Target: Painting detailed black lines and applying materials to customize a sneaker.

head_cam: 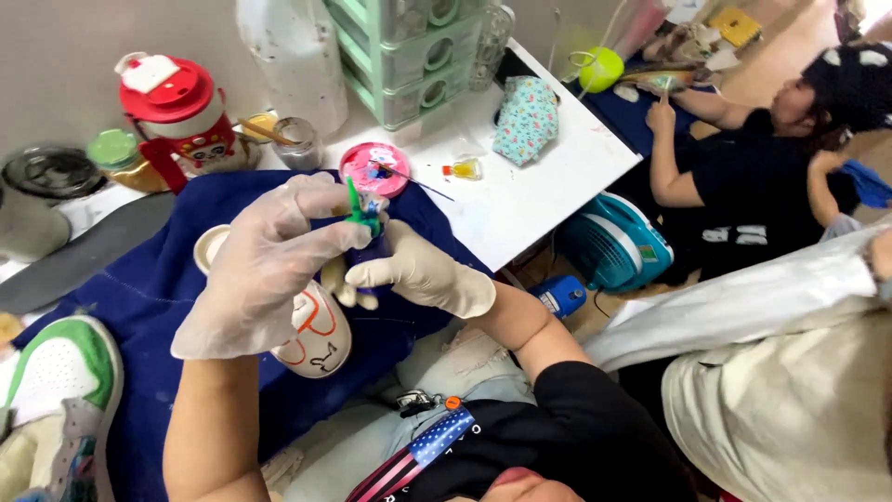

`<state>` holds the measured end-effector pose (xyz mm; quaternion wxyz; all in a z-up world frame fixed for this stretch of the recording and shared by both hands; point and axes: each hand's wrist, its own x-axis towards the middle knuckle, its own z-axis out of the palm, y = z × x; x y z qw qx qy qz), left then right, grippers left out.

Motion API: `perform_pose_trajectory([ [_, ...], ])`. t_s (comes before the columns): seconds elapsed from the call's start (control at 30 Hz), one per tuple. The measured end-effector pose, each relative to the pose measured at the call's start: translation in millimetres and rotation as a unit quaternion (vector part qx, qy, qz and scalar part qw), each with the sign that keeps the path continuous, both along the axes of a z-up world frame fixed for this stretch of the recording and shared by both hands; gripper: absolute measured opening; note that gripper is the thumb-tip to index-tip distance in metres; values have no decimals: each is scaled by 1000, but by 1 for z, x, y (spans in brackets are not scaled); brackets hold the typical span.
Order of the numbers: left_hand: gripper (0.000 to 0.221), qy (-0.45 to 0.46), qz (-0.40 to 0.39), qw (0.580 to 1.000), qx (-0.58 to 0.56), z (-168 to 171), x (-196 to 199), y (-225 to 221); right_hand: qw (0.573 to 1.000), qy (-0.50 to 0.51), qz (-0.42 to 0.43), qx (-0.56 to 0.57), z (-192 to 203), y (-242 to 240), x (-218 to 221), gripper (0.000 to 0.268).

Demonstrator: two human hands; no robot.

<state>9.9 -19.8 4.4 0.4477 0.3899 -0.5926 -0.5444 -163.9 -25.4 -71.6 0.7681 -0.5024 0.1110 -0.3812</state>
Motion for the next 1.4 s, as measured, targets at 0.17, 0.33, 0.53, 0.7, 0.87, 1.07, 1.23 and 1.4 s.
perform_pose_trajectory([
  [0.17,38,-37,-61,967,-243,-14,19,-10,982,13,-183,-38,-61,-26,11,24],
  [0.33,41,-40,-20,974,-222,12,32,20,977,78,-190,-57,-60,-36,12,23],
  [0.53,36,-56,80,989,-115,28,64,26,963,172,-150,-144,-29,-39,41,18],
  [0.7,33,-76,98,992,-22,32,75,11,932,276,-139,-190,8,-37,61,13],
  [0.87,74,-35,120,984,129,70,85,18,930,304,-68,-194,29,-35,66,35],
  [1.07,90,124,112,981,97,41,92,-8,903,334,-122,-240,23,-34,68,29],
  [1.23,85,15,178,972,150,61,83,6,894,340,-137,-257,18,-36,64,29],
  [1.4,58,66,215,970,97,8,108,-36,860,352,-170,-328,14,-36,58,27],
])
